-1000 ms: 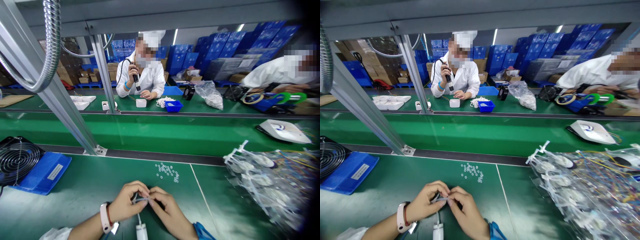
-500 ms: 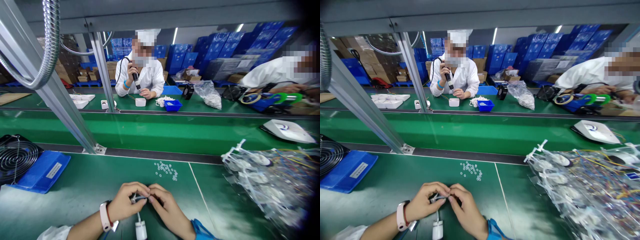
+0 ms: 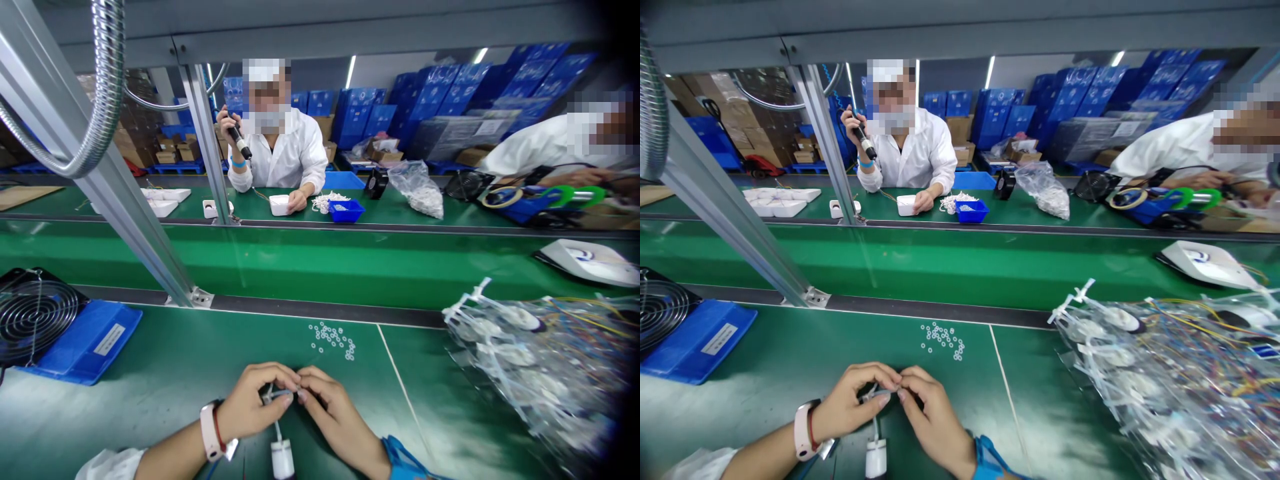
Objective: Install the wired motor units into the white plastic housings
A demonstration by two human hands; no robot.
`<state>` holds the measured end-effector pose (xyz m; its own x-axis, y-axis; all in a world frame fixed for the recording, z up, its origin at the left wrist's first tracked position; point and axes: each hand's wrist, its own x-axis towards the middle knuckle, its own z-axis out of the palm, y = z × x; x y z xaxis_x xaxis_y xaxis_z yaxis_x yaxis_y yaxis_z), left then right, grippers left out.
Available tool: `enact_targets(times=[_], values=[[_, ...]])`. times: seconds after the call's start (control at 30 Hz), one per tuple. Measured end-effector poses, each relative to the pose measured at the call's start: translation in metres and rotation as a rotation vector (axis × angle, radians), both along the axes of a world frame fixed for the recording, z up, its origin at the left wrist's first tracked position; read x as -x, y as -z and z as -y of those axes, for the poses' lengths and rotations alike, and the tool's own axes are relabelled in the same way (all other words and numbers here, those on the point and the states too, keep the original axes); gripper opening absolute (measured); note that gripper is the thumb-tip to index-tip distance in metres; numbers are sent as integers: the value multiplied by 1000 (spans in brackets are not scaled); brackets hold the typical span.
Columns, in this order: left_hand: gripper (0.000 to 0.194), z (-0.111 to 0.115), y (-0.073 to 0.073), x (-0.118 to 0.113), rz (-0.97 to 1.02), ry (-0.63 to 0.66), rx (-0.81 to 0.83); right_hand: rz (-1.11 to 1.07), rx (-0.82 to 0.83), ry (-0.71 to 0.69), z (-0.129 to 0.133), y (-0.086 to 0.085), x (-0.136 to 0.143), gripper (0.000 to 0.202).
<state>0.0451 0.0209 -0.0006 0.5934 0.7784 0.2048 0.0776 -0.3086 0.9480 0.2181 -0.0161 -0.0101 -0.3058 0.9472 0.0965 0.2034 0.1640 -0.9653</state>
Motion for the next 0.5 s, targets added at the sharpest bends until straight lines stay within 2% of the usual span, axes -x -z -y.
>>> enact_targets(times=[0.5], values=[[10,0,1,3,37,56,-2,23,-16,-6,0,1,0,22]])
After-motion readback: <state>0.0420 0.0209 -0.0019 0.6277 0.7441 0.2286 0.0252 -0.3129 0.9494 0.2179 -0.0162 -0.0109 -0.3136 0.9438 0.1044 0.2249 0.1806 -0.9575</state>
